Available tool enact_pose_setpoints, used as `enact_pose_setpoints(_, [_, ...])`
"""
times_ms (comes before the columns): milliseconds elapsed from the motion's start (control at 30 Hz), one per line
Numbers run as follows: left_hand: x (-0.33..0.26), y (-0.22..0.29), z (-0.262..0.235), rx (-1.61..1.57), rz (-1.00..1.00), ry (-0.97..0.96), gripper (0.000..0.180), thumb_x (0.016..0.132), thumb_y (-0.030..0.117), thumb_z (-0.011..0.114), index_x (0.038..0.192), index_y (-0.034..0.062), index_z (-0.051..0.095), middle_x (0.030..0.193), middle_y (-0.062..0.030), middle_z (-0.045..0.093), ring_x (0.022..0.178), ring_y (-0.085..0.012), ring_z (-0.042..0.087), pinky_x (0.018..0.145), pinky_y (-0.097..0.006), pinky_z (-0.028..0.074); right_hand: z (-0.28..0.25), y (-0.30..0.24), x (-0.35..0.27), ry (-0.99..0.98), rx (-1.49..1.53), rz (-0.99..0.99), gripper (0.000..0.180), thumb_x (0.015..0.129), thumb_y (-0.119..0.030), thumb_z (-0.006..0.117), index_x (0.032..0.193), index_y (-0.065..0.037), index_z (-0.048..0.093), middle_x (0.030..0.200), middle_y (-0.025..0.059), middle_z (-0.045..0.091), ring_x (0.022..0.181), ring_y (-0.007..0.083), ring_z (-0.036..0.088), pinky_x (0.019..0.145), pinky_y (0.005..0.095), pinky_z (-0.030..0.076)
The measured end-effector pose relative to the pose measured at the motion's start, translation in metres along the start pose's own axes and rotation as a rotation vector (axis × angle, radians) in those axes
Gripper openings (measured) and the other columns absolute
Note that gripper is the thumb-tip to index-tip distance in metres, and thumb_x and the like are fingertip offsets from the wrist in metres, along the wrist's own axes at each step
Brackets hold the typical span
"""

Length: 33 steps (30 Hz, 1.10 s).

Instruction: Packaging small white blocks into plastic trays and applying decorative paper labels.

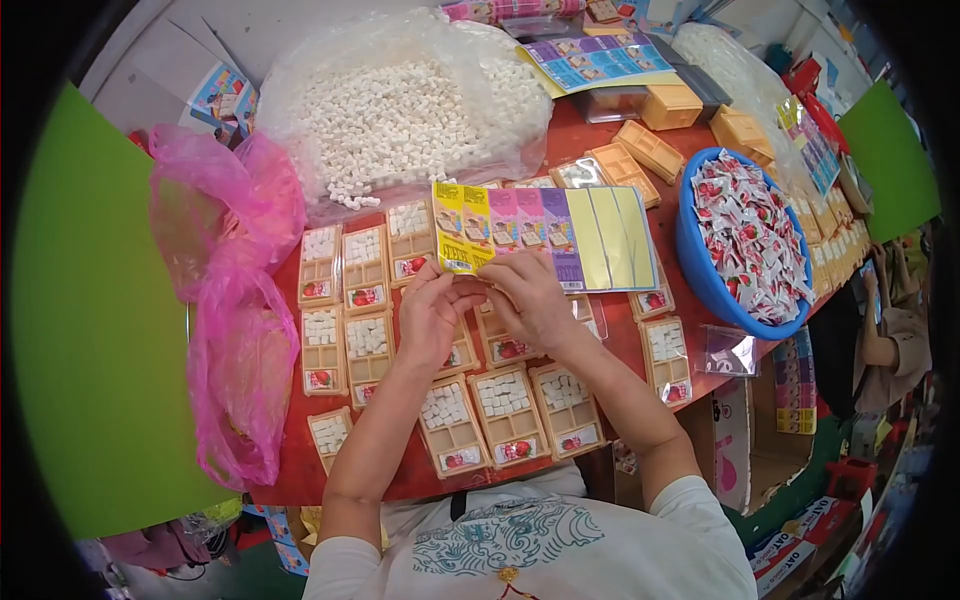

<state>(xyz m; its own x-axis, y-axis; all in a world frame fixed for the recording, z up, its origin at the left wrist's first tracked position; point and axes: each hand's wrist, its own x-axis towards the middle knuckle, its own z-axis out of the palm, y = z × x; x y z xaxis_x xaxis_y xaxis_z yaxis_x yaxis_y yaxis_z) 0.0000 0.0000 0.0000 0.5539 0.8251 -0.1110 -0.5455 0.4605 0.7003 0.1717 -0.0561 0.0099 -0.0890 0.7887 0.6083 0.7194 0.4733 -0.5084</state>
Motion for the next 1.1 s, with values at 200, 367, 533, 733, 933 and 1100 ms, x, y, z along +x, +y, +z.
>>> enact_pose_setpoints(200, [0.001,-0.013,0.018,-0.018,0.054,0.099,0.020,0.094,0.007,0.049,0.113,0.0011,0.054,0.106,-0.0115,0.064,0.091,-0.0195,0.065,0.084,-0.034,0.053,0.001,-0.004,0.000,0.005,-0.049,-0.068,0.033,0.077,-0.002,0.066,0.110,-0.004,0.063,0.101,0.0101,0.061,0.093,0.0284,0.059,0.086,0.0405,0.042])
enact_pose_setpoints(367, [0.003,-0.015,0.021,0.041,0.088,0.143,0.019,0.095,0.008,0.051,0.113,0.0019,0.054,0.104,-0.0086,0.063,0.091,-0.0154,0.062,0.083,-0.032,0.052,0.005,-0.006,0.004,0.031,-0.048,-0.068,0.034,0.076,-0.002,0.067,0.110,-0.003,0.062,0.100,0.0103,0.061,0.092,0.0280,0.059,0.084,0.0407,0.043])
enact_pose_setpoints(533, [0.002,-0.014,0.025,0.087,0.112,0.159,0.017,0.096,0.010,0.051,0.110,0.0023,0.055,0.100,-0.0080,0.063,0.088,-0.0127,0.062,0.080,-0.029,0.052,0.004,-0.007,0.006,0.009,-0.046,-0.082,0.034,0.076,-0.001,0.067,0.109,-0.003,0.063,0.100,0.0101,0.061,0.091,0.0279,0.059,0.083,0.0404,0.043])
enact_pose_setpoints(733, [0.004,-0.014,0.018,0.142,0.120,0.164,0.017,0.098,0.010,0.047,0.108,0.0006,0.057,0.099,-0.0078,0.064,0.084,-0.0126,0.063,0.077,-0.028,0.054,0.009,-0.004,0.007,0.046,-0.013,-0.028,0.028,0.077,-0.001,0.068,0.105,-0.003,0.064,0.097,0.0102,0.062,0.090,0.0279,0.059,0.083,0.0397,0.044])
enact_pose_setpoints(933, [0.002,-0.012,0.024,0.213,0.109,0.195,0.017,0.098,0.009,0.047,0.105,-0.0007,0.058,0.096,-0.0080,0.064,0.081,-0.0133,0.064,0.074,-0.028,0.056,0.012,0.002,0.018,0.062,0.009,0.024,0.017,0.079,-0.003,0.068,0.096,-0.004,0.065,0.093,0.0096,0.064,0.088,0.0271,0.060,0.082,0.0385,0.044])
enact_pose_setpoints(1100, [0.002,-0.010,0.023,0.317,0.106,0.187,0.017,0.097,0.008,0.047,0.103,-0.0026,0.059,0.094,-0.0091,0.065,0.079,-0.0143,0.066,0.073,-0.027,0.056,0.005,0.003,0.025,0.010,0.004,0.001,0.013,0.078,-0.003,0.069,0.091,-0.005,0.065,0.088,0.0090,0.063,0.085,0.0274,0.060,0.082,0.0379,0.044])
